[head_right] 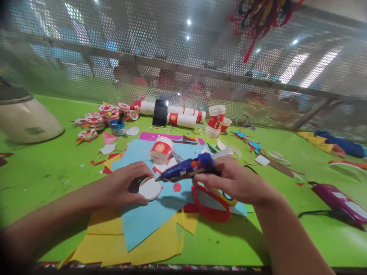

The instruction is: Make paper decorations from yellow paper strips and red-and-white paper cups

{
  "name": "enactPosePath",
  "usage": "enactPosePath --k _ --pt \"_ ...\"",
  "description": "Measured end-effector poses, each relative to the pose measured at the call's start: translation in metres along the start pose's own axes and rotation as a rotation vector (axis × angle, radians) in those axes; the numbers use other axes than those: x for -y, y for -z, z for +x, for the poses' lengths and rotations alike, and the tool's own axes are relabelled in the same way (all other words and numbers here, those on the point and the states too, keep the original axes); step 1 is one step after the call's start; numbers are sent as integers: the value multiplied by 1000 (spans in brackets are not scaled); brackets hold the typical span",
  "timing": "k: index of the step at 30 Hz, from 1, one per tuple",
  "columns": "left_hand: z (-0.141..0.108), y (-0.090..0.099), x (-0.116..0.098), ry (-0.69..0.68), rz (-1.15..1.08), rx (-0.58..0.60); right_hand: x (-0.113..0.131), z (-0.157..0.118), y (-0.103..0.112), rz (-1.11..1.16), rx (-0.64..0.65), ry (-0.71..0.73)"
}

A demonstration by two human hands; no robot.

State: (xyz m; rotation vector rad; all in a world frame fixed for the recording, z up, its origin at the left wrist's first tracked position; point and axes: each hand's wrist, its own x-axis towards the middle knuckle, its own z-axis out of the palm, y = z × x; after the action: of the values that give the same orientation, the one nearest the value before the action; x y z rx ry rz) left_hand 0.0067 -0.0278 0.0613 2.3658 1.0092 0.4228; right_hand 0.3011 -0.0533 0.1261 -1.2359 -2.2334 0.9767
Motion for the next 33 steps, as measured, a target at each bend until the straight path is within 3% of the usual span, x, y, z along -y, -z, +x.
enactPosePath --k 4,13,28,33 --pt "1 -1 -3 62 -34 7 0 7 -18 -119 114 -9" --pt "0 -1 -4 90 -37 29 -6 14 -38 -196 100 -113" --pt "1 -1 -4 74 -21 25 -5 10 -46 -337 -39 -104" --pt "1 -1 -4 62 -33 36 -4 10 -46 -353 -19 -92"
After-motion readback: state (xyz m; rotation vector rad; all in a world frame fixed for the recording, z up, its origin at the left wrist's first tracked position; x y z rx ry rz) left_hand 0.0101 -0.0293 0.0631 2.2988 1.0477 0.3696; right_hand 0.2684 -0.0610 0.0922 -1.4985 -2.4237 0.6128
